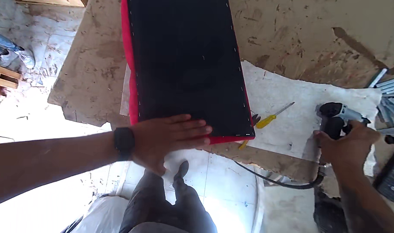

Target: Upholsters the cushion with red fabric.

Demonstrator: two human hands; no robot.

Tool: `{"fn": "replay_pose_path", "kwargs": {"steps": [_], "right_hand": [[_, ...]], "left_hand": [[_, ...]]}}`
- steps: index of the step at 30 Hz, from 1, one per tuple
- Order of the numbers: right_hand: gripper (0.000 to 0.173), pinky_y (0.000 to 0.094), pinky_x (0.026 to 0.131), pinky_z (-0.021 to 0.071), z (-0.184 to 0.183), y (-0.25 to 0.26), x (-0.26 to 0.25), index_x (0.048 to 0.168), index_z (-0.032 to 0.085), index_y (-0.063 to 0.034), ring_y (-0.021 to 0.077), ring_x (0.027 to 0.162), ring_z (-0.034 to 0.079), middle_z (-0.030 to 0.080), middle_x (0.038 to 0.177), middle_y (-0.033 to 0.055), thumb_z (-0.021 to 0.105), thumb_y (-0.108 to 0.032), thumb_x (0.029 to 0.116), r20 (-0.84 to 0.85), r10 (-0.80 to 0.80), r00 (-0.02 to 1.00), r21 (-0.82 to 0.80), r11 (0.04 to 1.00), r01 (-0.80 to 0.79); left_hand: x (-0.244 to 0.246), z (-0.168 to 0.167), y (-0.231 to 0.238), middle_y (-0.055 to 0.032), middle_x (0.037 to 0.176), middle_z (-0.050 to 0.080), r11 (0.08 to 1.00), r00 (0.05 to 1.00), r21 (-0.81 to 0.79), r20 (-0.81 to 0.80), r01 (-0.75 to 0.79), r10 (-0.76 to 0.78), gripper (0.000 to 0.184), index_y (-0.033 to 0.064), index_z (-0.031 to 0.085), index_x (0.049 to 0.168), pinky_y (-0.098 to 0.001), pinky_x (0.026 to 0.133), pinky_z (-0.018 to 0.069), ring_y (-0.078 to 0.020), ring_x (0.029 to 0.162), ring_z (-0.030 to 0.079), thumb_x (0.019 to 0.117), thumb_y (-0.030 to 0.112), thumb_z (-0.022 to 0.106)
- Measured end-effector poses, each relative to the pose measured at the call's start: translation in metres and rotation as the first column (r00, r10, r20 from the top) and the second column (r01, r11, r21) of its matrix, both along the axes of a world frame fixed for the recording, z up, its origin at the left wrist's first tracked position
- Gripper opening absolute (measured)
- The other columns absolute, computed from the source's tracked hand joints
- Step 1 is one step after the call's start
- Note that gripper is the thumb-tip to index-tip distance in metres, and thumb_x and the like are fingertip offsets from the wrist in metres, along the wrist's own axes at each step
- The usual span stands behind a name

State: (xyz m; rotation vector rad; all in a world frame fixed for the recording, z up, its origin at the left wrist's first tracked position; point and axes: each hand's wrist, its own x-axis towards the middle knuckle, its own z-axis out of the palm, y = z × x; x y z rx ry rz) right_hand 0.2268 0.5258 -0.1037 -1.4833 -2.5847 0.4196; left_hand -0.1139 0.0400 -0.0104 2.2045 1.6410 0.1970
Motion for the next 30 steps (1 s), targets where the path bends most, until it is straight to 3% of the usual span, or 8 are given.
{"fn": "replay_pose_path", "kwargs": {"steps": [4, 7, 9, 11, 13, 16, 25, 30], "right_hand": [[0.071, 0.0785, 0.091, 0.0437, 0.039, -0.024, 0.009, 0.151, 0.041, -0.0066, 0.0560, 0.118, 0.055, 0.053, 0.135, 0.0363, 0.072, -0.024, 0.0891, 0.032, -0.102, 0.994, -0.150, 0.983, 0.106], [0.053, 0.0507, 0.063, 0.0585, 0.104, -0.124, 0.020, 0.145, 0.045, -0.0120, 0.0256, 0.072, 0.066, 0.066, 0.107, 0.0142, 0.061, -0.036, 0.1008, -0.135, -0.205, 0.970, -0.337, 0.930, 0.149], [0.043, 0.0418, 0.055, 0.0605, 0.150, -0.209, 0.012, 0.139, 0.047, -0.0051, 0.0193, 0.061, 0.066, 0.070, 0.102, 0.0095, 0.056, -0.031, 0.1056, -0.232, -0.142, 0.962, -0.438, 0.898, 0.027], [0.033, 0.0422, 0.056, 0.0620, 0.183, -0.292, -0.006, 0.130, 0.054, 0.0021, 0.0196, 0.063, 0.068, 0.071, 0.092, 0.0093, 0.054, -0.021, 0.1065, -0.248, -0.019, 0.968, -0.473, 0.875, -0.105], [0.030, 0.0429, 0.058, 0.0612, 0.196, -0.354, -0.027, 0.123, 0.061, 0.0000, 0.0200, 0.064, 0.068, 0.070, 0.083, 0.0071, 0.055, -0.025, 0.1071, -0.242, 0.066, 0.968, -0.507, 0.842, -0.185], [0.030, 0.0385, 0.056, 0.0615, 0.201, -0.407, -0.062, 0.122, 0.063, -0.0052, 0.0150, 0.065, 0.069, 0.073, 0.091, 0.0028, 0.057, -0.030, 0.1055, -0.232, 0.135, 0.963, -0.538, 0.807, -0.242], [0.028, 0.0301, 0.051, 0.0568, 0.196, -0.426, -0.106, 0.117, 0.066, -0.0118, 0.0070, 0.060, 0.063, 0.067, 0.079, -0.0056, 0.056, -0.034, 0.1041, -0.034, 0.235, 0.971, -0.479, 0.849, -0.222], [0.030, 0.0315, 0.056, 0.0592, 0.205, -0.433, -0.113, 0.117, 0.065, -0.0081, 0.0081, 0.063, 0.065, 0.068, 0.081, -0.0026, 0.058, -0.034, 0.1033, 0.000, 0.266, 0.964, -0.477, 0.847, -0.234]], "left_hand": [[-0.021, -0.002, 0.014, 0.0009, 0.174, -0.002, 1.000, 0.992, -0.006, -0.122, 0.019, -0.019, 0.139, 0.0246, 0.006, 0.167, -0.0575, 0.129, -0.0020, -0.0232, 0.160, -0.005, 0.0593, 0.084, 0.071], [-0.030, -0.005, 0.017, 0.0006, 0.174, 0.000, 0.999, 0.993, 0.025, -0.113, 0.026, -0.023, 0.143, 0.0257, 0.008, 0.167, -0.0623, 0.127, -0.0036, -0.0261, 0.160, -0.005, 0.0537, 0.089, 0.070], [-0.032, -0.005, 0.018, 0.0000, 0.174, 0.003, 1.000, 0.996, 0.024, -0.088, 0.016, -0.014, 0.147, 0.0269, 0.011, 0.167, -0.0641, 0.126, -0.0039, -0.0281, 0.160, -0.004, 0.0484, 0.085, 0.075], [-0.032, -0.007, 0.018, -0.0004, 0.174, 0.003, 1.000, 0.998, 0.030, -0.068, 0.009, -0.007, 0.148, 0.0280, 0.011, 0.167, -0.0647, 0.126, -0.0051, -0.0290, 0.160, -0.005, 0.0461, 0.081, 0.078], [-0.032, -0.009, 0.017, -0.0014, 0.174, 0.004, 0.999, 0.998, 0.052, -0.060, 0.017, -0.014, 0.149, 0.0273, 0.012, 0.167, -0.0661, 0.125, -0.0042, -0.0300, 0.160, -0.003, 0.0450, 0.080, 0.079], [-0.033, -0.013, 0.014, -0.0022, 0.174, 0.002, 0.997, 0.998, 0.070, -0.063, 0.026, -0.022, 0.149, 0.0270, 0.010, 0.167, -0.0668, 0.125, -0.0035, -0.0307, 0.160, -0.004, 0.0459, 0.080, 0.079], [-0.034, -0.018, 0.014, -0.0043, 0.174, 0.004, 0.996, 0.999, 0.083, -0.041, 0.032, -0.029, 0.147, 0.0244, 0.010, 0.167, -0.0677, 0.124, -0.0057, -0.0331, 0.159, -0.004, 0.0490, 0.084, 0.076], [-0.036, -0.017, 0.014, -0.0042, 0.174, 0.005, 0.996, 0.999, 0.087, -0.015, 0.030, -0.028, 0.148, 0.0245, 0.012, 0.167, -0.0683, 0.123, -0.0065, -0.0335, 0.159, -0.003, 0.0475, 0.082, 0.077]]}}
